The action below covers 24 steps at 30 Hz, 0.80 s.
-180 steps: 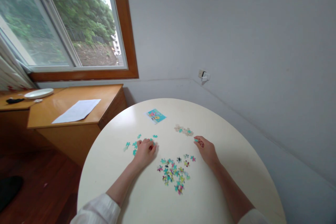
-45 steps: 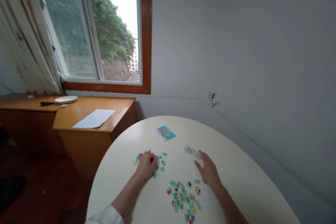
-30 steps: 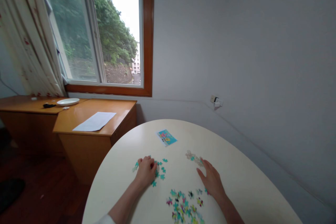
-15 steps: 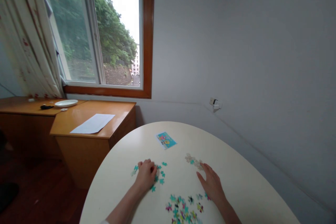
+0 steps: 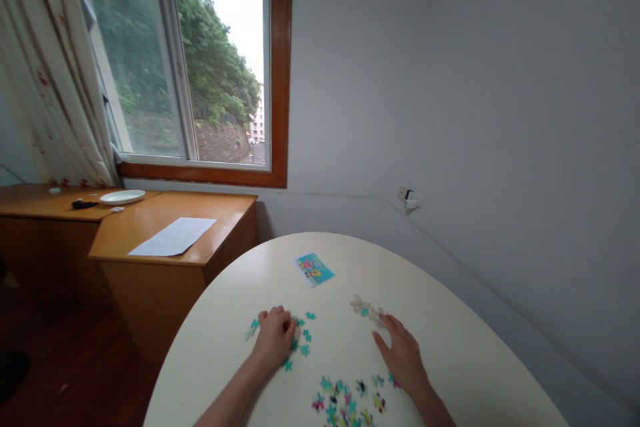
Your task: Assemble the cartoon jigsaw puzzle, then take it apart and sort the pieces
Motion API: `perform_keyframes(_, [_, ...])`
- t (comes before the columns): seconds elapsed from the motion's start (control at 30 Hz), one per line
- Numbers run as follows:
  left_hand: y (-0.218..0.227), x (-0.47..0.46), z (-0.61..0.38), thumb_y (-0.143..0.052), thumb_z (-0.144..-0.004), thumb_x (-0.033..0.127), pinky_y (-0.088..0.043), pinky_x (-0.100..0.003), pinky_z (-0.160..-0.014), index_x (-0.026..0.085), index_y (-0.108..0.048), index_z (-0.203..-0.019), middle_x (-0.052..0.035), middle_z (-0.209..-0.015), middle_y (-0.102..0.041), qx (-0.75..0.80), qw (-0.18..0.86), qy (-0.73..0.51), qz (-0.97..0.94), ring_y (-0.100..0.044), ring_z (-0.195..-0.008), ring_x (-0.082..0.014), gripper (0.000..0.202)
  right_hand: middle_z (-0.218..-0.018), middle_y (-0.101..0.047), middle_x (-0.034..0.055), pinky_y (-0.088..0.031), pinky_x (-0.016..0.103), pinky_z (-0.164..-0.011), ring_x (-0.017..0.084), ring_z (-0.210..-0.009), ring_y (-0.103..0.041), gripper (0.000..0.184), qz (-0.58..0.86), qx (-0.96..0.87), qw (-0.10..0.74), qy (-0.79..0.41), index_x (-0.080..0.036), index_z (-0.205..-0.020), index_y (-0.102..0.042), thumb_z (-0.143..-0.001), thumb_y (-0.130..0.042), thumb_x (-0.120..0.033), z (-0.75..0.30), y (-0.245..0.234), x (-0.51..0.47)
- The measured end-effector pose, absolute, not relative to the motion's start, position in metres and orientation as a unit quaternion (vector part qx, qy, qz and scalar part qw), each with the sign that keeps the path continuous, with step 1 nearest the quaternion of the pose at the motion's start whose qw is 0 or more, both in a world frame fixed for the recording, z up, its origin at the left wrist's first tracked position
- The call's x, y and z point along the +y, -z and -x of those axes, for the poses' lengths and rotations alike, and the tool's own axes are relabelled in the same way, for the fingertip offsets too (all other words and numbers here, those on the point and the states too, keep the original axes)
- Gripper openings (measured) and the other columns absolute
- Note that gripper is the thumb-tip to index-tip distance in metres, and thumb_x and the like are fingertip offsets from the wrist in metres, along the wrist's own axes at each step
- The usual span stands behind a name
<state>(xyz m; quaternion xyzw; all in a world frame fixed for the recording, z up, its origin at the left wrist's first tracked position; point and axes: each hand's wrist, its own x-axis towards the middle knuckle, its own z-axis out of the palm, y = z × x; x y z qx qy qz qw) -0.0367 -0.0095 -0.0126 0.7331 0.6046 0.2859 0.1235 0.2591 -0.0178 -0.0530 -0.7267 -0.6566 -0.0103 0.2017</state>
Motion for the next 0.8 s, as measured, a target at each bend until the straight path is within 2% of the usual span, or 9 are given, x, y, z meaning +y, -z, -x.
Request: perform_keyframes(0.8, [0.0093,-0.0115,0.0358,-0.041,-0.081,0.022,-0.028,-0.035,-0.076,0.015,-0.049,-0.054,-0.0034,-0.068,-0.055,0.612,0.133,-0.314,-0.714,-0.049,-0.073,-0.0171,0.029,-0.128,-0.053,0.0117,-0.032,0.038,-0.103,0.022,-0.121,-0.046,0.047,0.72,-0.662,0.209,0.023,-0.014,-0.122,-0.053,-0.083,-0.036,-0.035,-0.2606,0.0529,-0.0178])
